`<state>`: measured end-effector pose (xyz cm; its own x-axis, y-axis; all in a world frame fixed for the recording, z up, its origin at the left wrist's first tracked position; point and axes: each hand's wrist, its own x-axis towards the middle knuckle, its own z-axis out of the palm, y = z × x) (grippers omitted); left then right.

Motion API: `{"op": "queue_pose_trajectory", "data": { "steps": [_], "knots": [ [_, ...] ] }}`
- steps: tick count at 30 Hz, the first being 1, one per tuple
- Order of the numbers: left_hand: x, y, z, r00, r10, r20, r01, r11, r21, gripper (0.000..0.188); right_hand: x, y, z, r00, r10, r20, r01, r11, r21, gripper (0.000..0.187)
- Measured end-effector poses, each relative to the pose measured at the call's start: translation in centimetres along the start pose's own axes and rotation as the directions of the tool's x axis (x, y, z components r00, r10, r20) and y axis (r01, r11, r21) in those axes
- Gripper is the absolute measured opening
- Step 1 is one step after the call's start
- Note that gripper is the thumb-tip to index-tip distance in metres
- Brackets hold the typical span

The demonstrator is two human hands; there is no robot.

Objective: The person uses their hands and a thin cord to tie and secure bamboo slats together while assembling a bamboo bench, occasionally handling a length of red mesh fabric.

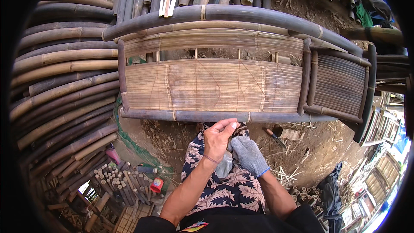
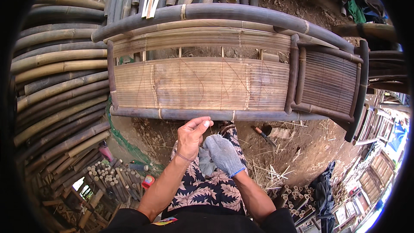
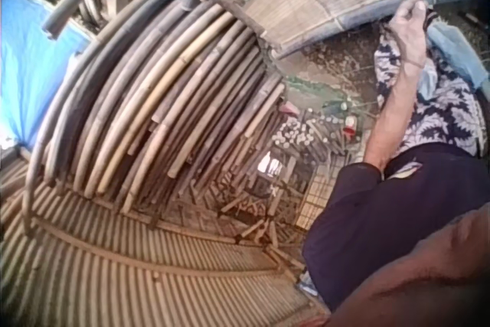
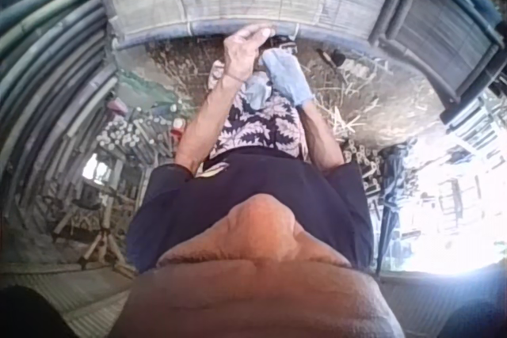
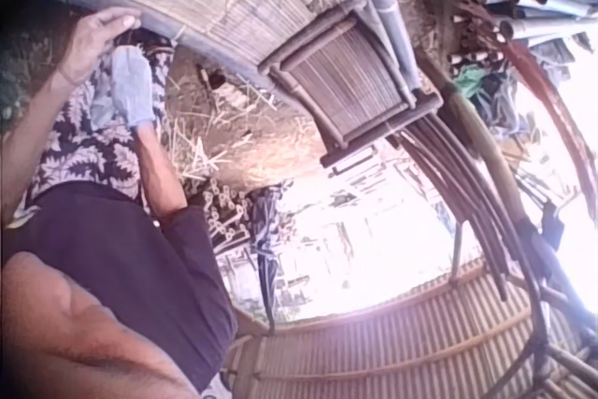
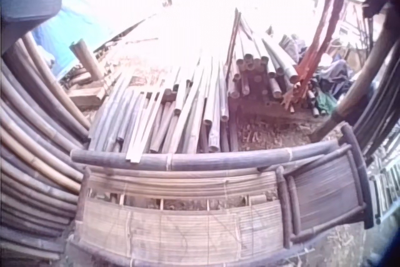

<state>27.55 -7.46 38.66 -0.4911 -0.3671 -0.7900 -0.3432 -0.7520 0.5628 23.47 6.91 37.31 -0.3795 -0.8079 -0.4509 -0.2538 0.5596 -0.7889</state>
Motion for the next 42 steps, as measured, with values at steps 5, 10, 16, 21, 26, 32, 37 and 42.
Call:
{"op": "queue_pose_trajectory", "data": {
  "steps": [5,10,16,21,26,32,37,42],
  "knots": [
    [-0.1,-1.0,-0.5,1.000,0.025,-0.018,-0.024,1.000,0.019,0.028,0.8,0.5,1.0,0.998,-0.066,-0.010,0.065,0.995,-0.074,0.007],
    [0.9,-2.7,-3.1,0.995,0.086,-0.043,-0.082,0.993,0.085,0.024,2.4,-0.4,2.0,0.980,0.122,0.154,-0.146,0.978,0.151,0.019],
    [0.5,-9.4,-26.0,0.936,-0.036,-0.350,-0.126,0.895,-0.428,0.018,1.6,7.1,8.1,0.870,0.369,0.327,-0.493,0.646,0.583,0.028],
    [-10.6,-15.1,-47.5,0.479,-0.171,-0.861,-0.050,0.974,-0.221,0.031,9.5,15.3,10.4,0.779,0.412,-0.473,-0.499,0.864,-0.068,0.020],
    [-12.2,-15.7,-51.9,0.522,-0.045,-0.852,-0.060,0.994,-0.089,0.023,17.9,13.7,9.3,0.952,0.032,-0.306,-0.206,0.803,-0.559,0.042],
    [-3.7,-10.8,-37.2,0.823,-0.018,-0.567,0.052,0.998,0.044,0.020,8.7,20.2,10.2,0.993,0.026,-0.119,-0.104,0.684,-0.722,0.068],
    [0.4,-12.3,-30.0,0.904,-0.049,-0.424,0.103,0.989,0.105,0.019,1.4,24.7,4.2,0.878,0.286,-0.384,-0.478,0.493,-0.727,0.059],
    [6.6,-13.6,-25.2,0.919,-0.041,-0.392,0.089,0.990,0.107,0.023,10.6,17.7,5.8,0.894,-0.118,-0.433,-0.194,0.769,-0.609,0.035]
  ]
}}
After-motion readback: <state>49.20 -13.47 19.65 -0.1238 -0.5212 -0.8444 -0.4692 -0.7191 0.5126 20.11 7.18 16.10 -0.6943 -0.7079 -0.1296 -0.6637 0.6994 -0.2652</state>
